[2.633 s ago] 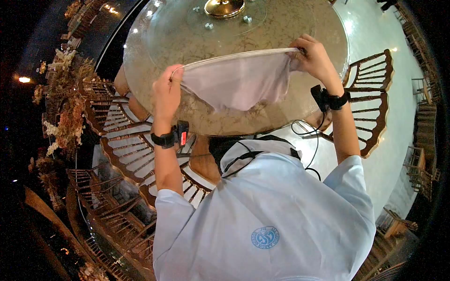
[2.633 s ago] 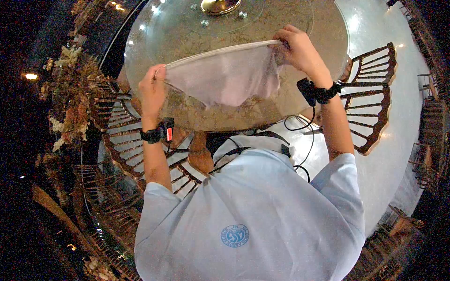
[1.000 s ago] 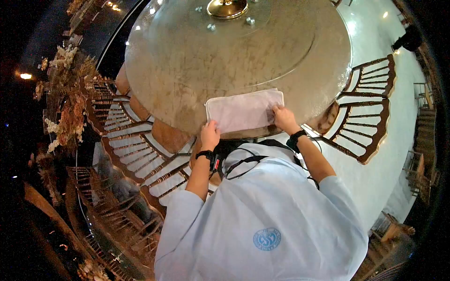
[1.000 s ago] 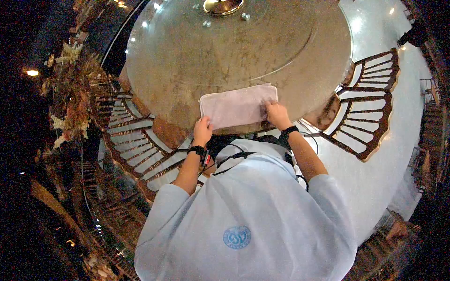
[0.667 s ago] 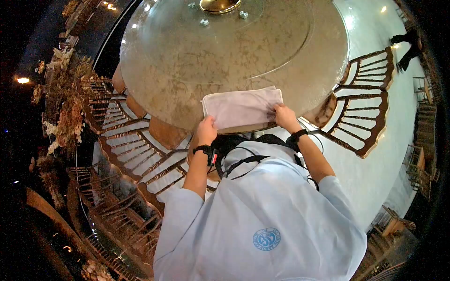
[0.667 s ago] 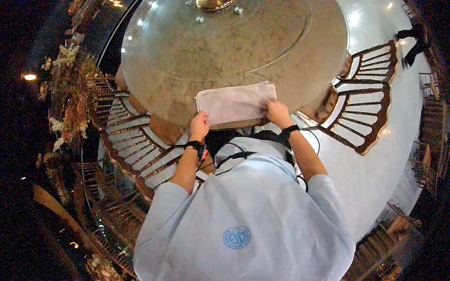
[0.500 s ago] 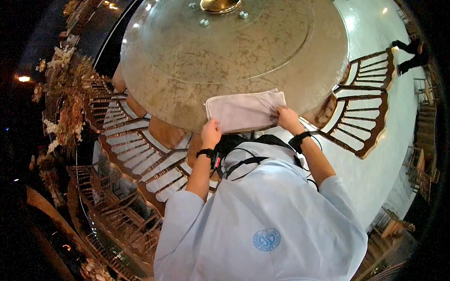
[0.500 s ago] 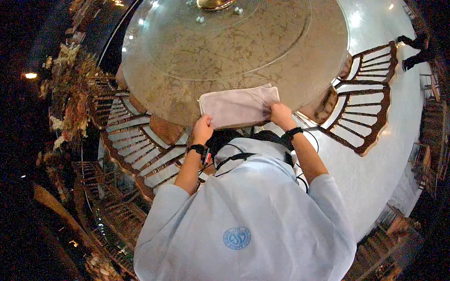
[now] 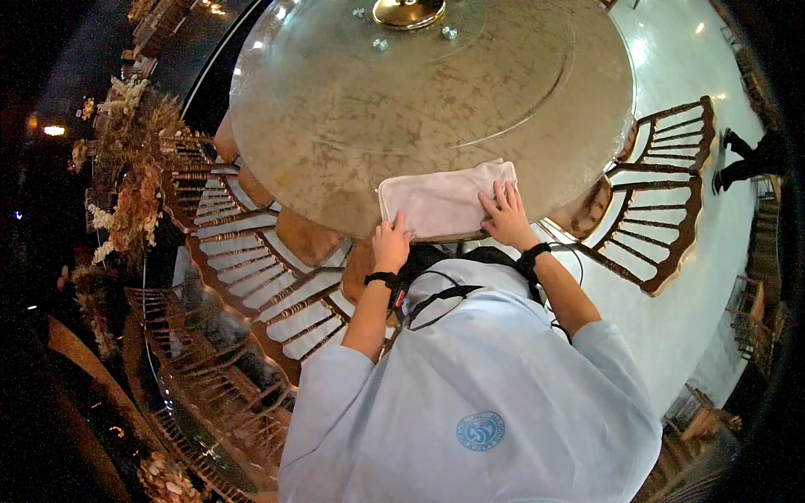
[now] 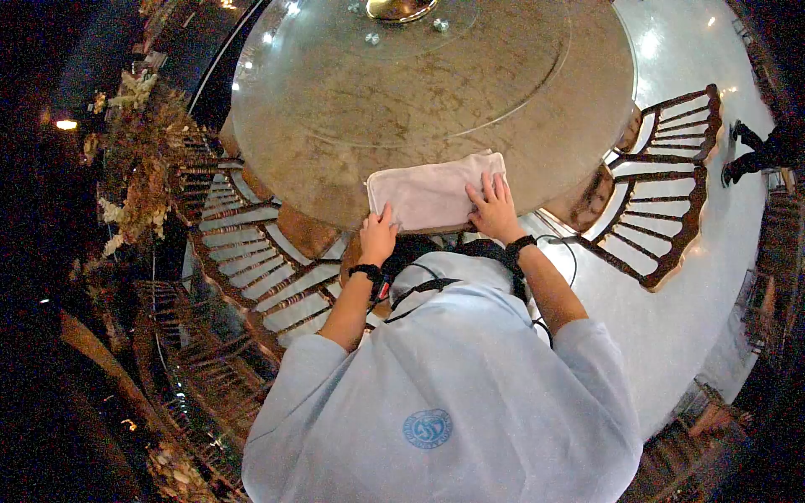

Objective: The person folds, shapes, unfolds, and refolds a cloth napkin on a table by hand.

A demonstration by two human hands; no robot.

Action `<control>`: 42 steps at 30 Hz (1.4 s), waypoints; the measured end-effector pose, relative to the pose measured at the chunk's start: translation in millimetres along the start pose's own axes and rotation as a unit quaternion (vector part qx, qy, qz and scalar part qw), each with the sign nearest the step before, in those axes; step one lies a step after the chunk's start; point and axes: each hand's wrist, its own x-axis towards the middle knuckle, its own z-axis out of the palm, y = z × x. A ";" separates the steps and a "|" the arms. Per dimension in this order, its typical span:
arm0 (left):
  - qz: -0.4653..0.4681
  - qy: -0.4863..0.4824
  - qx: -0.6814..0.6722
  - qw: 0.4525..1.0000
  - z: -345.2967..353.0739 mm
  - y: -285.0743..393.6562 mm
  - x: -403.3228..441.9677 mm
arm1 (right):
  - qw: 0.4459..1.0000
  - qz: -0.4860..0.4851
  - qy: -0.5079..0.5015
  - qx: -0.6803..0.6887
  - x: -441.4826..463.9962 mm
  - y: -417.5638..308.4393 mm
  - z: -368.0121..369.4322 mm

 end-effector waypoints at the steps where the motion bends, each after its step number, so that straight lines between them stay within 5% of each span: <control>1: 0.002 0.000 0.001 1.000 -0.9 0.9 1.0 | 1.000 0.002 0.002 0.000 1.8 2.6 1.5; 42: -0.003 0.063 -0.092 0.994 7.6 2.1 5.3 | 0.998 0.047 0.027 -0.038 11.6 2.2 17.5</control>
